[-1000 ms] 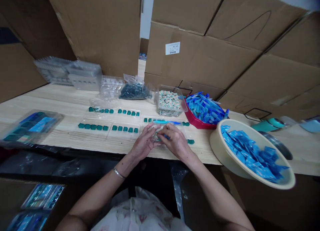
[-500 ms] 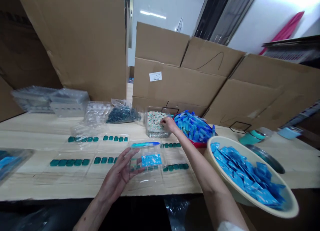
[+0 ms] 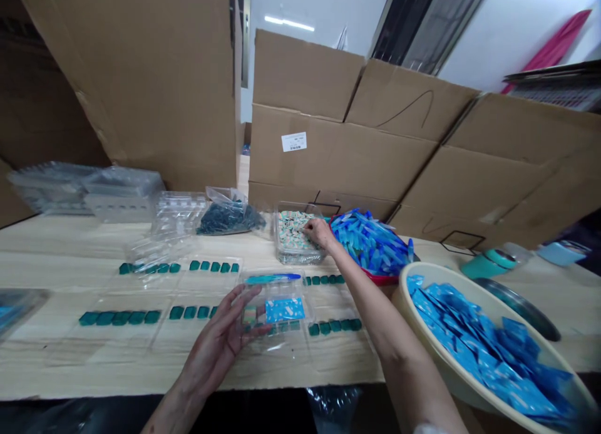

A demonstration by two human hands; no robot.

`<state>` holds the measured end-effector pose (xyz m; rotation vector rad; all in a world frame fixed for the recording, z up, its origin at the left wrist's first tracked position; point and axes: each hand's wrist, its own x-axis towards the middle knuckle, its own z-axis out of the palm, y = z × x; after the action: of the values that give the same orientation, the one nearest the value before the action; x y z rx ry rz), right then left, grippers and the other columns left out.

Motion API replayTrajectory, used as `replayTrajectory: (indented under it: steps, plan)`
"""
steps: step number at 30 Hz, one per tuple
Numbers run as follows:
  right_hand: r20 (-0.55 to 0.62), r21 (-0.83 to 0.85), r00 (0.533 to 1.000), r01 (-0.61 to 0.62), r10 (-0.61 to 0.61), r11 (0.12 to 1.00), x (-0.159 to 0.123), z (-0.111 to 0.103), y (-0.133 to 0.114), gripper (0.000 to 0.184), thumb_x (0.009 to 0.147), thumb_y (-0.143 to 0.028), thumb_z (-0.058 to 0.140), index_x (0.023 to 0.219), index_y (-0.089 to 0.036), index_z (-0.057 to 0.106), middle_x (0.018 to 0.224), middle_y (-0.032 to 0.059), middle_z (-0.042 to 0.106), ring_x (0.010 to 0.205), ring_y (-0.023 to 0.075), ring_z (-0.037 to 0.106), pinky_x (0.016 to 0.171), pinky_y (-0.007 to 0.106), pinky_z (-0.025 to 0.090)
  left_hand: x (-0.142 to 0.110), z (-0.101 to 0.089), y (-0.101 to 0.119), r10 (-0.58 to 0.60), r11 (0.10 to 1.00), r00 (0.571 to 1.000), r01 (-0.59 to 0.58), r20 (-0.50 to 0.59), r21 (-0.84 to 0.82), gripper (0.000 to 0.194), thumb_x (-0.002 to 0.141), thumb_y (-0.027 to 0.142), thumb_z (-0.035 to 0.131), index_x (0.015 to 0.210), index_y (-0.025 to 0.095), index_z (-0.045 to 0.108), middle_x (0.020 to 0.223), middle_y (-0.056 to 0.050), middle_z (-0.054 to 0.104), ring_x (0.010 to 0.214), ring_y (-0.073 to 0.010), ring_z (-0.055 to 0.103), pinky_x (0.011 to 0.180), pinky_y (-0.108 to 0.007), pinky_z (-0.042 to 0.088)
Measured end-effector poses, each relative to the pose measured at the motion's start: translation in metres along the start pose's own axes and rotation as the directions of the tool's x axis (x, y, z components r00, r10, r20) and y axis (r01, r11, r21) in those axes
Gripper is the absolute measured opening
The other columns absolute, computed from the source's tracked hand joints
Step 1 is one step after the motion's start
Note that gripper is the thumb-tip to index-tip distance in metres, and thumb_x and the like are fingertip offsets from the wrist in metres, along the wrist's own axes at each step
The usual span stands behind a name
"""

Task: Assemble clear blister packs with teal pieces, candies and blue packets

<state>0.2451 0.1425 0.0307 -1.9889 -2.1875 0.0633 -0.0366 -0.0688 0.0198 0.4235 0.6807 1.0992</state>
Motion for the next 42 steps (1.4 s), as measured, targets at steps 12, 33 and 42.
replayTrajectory:
  steps: [12,33,42]
  plan:
    - [0.171,-0.182,0.972,0.189,-0.158,0.965,-0.008,-0.009,-0.009,0.022,0.071,-0.013,0.055,0.086,-0.018,0.070,0.101,0.0084,0.069,0.094,0.0185,0.058,0.072,0.020,0.038,-0.003,0.003,-0.004,0.003,0.997,1.000,-0.004,0.025,0.073,0.033,0.082,0.018,0.059,0.115,0.021,0.055,0.141,-0.008,0.042,0.112,-0.0276,0.056,0.087,-0.050,0.053]
    - [0.260,-0.410,0.934,0.336,-0.245,0.848,-0.014,-0.020,-0.011,0.026,0.079,-0.013,0.048,0.095,-0.015,0.068,0.101,0.0116,0.067,0.096,0.0197,0.059,0.073,0.022,0.039,-0.005,0.005,-0.014,0.016,0.999,0.996,-0.020,0.091,0.034,0.035,0.082,0.021,0.060,0.116,0.021,0.050,0.137,-0.010,0.047,0.099,-0.0252,0.063,0.085,-0.052,0.053]
    - [0.403,-0.390,0.881,0.410,-0.248,0.824,-0.009,-0.026,-0.024,0.024,0.071,-0.010,0.054,0.088,-0.012,0.071,0.100,0.0151,0.068,0.093,0.0218,0.061,0.075,0.024,0.041,-0.006,0.002,-0.008,0.036,0.998,0.997,-0.039,0.067,0.039,0.039,0.081,0.021,0.061,0.118,0.021,0.047,0.137,-0.010,0.047,0.098,-0.0256,0.063,0.084,-0.051,0.053]
